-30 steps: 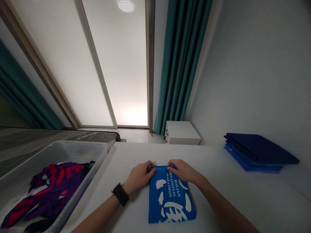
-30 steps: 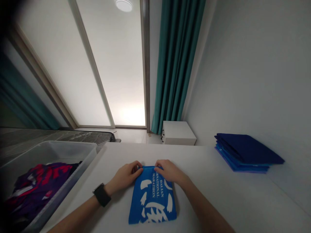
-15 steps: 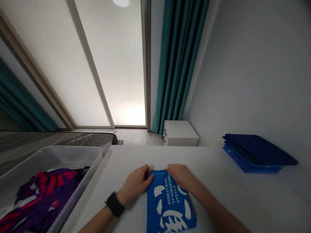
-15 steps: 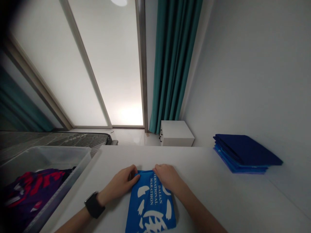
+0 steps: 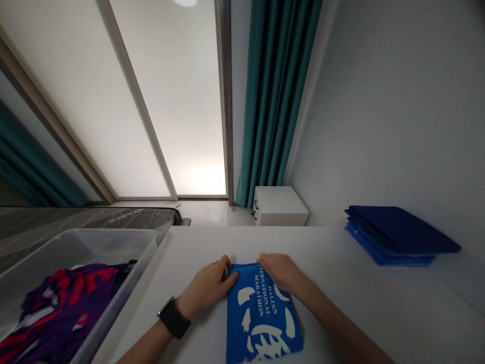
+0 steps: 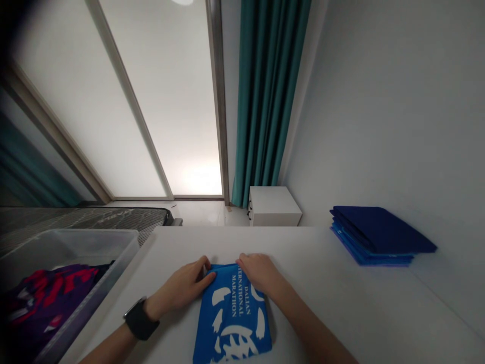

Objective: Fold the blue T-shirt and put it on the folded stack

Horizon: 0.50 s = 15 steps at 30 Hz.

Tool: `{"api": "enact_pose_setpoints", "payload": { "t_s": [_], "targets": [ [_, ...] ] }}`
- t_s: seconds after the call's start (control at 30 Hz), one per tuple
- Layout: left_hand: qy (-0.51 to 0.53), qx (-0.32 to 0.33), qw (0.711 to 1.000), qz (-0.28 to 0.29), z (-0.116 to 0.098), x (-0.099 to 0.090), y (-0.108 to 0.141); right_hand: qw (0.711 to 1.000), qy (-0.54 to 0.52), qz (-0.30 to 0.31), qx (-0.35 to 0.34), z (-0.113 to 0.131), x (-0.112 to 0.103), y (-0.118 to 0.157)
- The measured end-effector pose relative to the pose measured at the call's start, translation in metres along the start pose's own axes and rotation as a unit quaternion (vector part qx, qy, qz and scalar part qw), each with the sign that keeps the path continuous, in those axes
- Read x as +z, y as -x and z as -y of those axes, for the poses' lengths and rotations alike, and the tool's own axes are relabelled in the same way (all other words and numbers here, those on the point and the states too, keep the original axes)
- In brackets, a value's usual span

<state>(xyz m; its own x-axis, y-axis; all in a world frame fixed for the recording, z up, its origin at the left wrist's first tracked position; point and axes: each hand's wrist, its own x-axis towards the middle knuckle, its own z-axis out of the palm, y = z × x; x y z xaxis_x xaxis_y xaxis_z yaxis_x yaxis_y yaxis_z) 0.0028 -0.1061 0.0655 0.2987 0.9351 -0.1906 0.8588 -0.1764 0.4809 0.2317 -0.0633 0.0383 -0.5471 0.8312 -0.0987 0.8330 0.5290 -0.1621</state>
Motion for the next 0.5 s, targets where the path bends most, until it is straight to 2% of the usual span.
{"api": "enact_pose_setpoints", "payload": {
  "t_s": [0.13, 0.27, 0.37, 0.5],
  "targets": [
    [-0.035, -0.003, 0.999, -0.013, 0.0022, 0.0034, 0.0000, 1.000, 0.017, -0.010, -0.003, 0.0036, -0.0041, 0.0017],
    [-0.045, 0.010, 0.998, -0.032, 0.0027, 0.0046, -0.0003, 0.998, 0.014, -0.046, -0.032, 0.0062, -0.0092, 0.0041],
    [-0.015, 0.024, 0.998, -0.052, 0.0006, 0.0031, -0.0010, 0.997, 0.007, -0.066, -0.050, 0.0050, -0.0097, 0.0050],
    [0.074, 0.030, 0.995, -0.053, 0.0000, 0.0022, -0.0032, 0.998, -0.007, -0.053, -0.033, 0.0012, -0.0049, 0.0027]
  ]
}}
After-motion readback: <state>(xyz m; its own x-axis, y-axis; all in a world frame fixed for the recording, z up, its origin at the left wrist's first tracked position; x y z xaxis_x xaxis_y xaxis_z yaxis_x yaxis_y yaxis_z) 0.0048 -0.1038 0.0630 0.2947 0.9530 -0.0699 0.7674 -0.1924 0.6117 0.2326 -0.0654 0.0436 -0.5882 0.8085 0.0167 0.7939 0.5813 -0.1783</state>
